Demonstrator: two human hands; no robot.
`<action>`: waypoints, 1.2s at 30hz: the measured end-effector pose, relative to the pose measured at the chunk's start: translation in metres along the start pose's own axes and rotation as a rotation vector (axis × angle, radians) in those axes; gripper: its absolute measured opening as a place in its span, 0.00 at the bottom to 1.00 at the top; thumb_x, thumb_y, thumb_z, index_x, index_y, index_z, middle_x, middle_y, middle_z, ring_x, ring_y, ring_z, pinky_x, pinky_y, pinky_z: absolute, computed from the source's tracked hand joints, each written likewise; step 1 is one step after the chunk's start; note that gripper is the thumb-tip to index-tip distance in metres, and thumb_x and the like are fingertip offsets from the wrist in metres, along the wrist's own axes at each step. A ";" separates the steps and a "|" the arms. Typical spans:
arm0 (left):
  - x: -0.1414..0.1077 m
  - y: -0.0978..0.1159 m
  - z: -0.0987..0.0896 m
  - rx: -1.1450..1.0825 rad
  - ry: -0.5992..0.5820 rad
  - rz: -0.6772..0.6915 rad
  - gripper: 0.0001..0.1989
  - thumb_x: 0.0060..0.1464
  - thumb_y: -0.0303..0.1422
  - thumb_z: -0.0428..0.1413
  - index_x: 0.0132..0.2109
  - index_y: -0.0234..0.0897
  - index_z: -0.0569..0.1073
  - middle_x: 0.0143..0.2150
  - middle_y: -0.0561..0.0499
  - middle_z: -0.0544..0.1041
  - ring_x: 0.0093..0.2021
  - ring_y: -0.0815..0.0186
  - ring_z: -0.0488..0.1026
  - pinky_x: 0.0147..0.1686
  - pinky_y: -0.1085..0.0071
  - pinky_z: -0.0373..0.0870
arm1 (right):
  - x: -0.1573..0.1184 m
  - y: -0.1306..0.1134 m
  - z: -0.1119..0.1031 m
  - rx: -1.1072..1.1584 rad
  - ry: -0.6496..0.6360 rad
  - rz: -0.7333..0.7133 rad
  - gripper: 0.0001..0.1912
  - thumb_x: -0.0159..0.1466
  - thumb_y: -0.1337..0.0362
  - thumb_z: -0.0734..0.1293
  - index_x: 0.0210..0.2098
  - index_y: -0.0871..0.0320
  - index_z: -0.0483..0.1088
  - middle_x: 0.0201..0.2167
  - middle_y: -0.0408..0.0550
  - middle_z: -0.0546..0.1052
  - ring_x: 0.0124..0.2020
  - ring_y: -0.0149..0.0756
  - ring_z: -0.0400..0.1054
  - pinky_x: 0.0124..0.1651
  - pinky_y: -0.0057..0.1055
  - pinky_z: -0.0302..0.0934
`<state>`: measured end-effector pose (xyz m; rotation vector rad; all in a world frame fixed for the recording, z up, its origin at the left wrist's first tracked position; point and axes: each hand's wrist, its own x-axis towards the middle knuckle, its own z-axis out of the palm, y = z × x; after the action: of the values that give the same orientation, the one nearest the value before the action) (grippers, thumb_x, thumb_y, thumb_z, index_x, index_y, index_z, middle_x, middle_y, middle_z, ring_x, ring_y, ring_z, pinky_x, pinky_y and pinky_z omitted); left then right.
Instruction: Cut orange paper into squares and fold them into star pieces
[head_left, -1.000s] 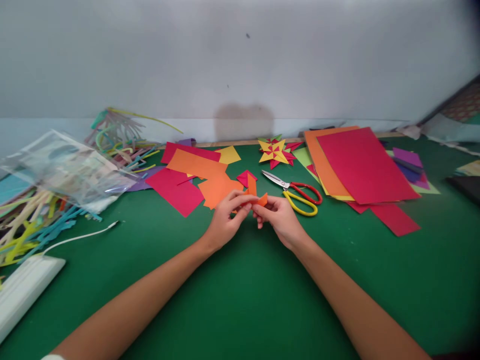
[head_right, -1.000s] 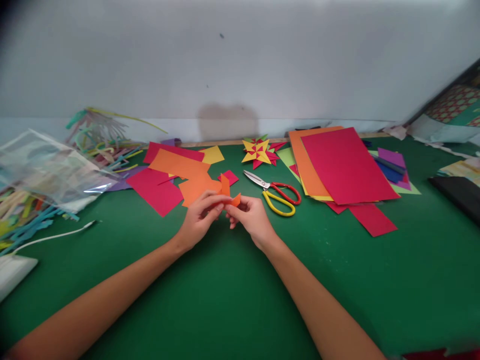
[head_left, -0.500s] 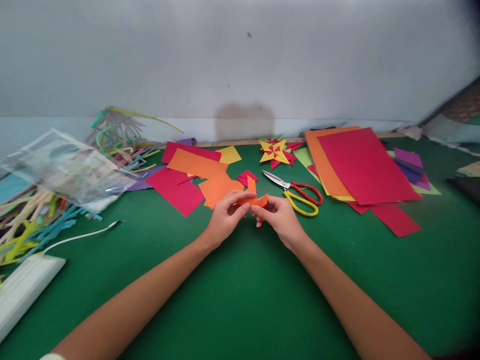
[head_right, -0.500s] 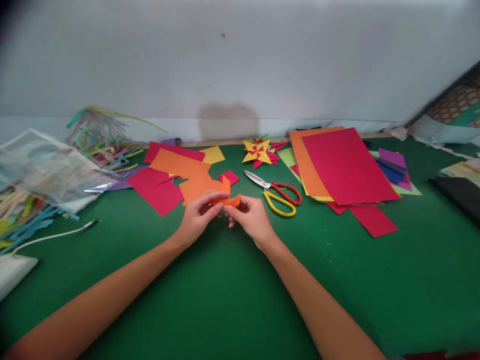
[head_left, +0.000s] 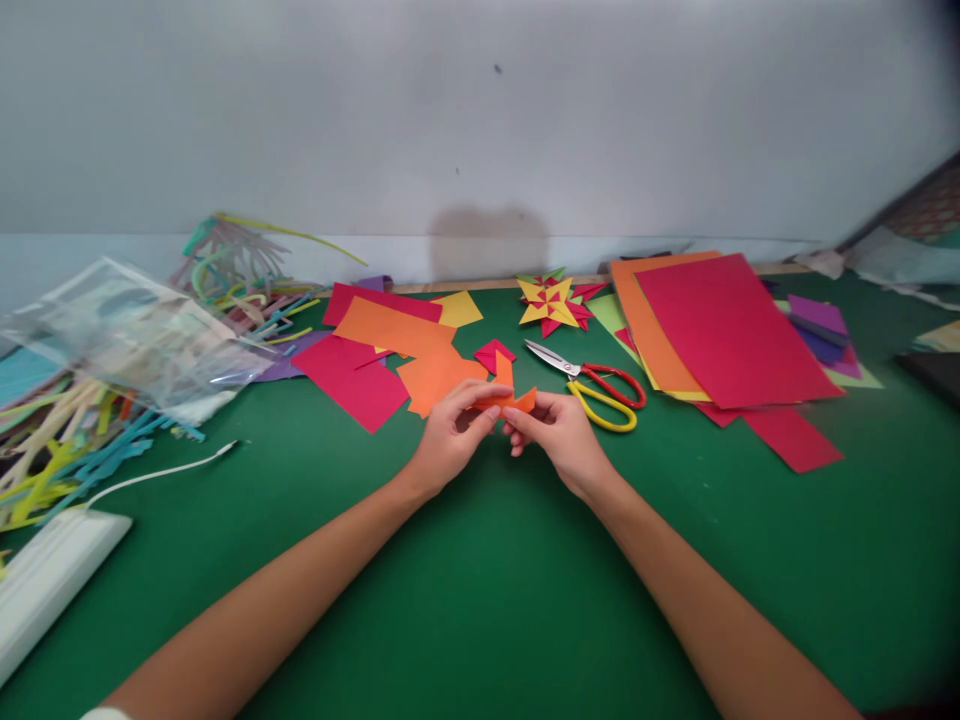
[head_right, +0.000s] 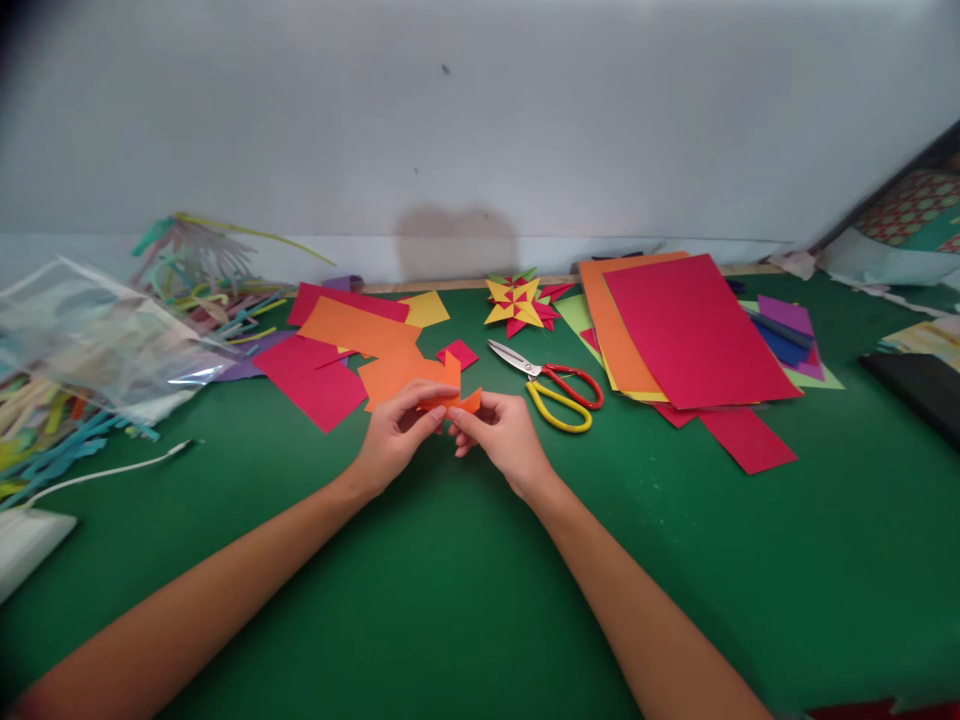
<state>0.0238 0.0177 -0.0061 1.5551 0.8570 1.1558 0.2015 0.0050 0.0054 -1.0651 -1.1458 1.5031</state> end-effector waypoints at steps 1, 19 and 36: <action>0.000 0.000 0.000 0.006 0.000 -0.001 0.12 0.65 0.35 0.56 0.53 0.41 0.79 0.51 0.44 0.74 0.48 0.61 0.74 0.42 0.68 0.75 | 0.000 0.000 0.000 0.003 -0.002 0.004 0.16 0.59 0.52 0.77 0.33 0.60 0.78 0.26 0.46 0.78 0.24 0.31 0.70 0.27 0.30 0.71; 0.000 -0.003 0.001 -0.089 0.019 -0.015 0.20 0.65 0.36 0.56 0.63 0.45 0.68 0.51 0.46 0.72 0.45 0.63 0.72 0.39 0.71 0.74 | 0.000 0.000 -0.001 0.025 0.006 0.032 0.16 0.58 0.53 0.77 0.32 0.61 0.78 0.25 0.46 0.78 0.22 0.29 0.70 0.26 0.27 0.71; 0.002 -0.002 0.000 0.046 0.058 -0.177 0.14 0.63 0.43 0.58 0.37 0.36 0.70 0.29 0.55 0.67 0.28 0.70 0.63 0.29 0.73 0.60 | 0.002 0.002 -0.003 0.027 0.074 -0.007 0.16 0.58 0.54 0.77 0.33 0.62 0.78 0.24 0.46 0.77 0.23 0.30 0.69 0.24 0.26 0.70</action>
<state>0.0246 0.0198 -0.0079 1.4569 1.0451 1.0639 0.2040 0.0072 0.0030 -1.0892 -1.0738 1.4577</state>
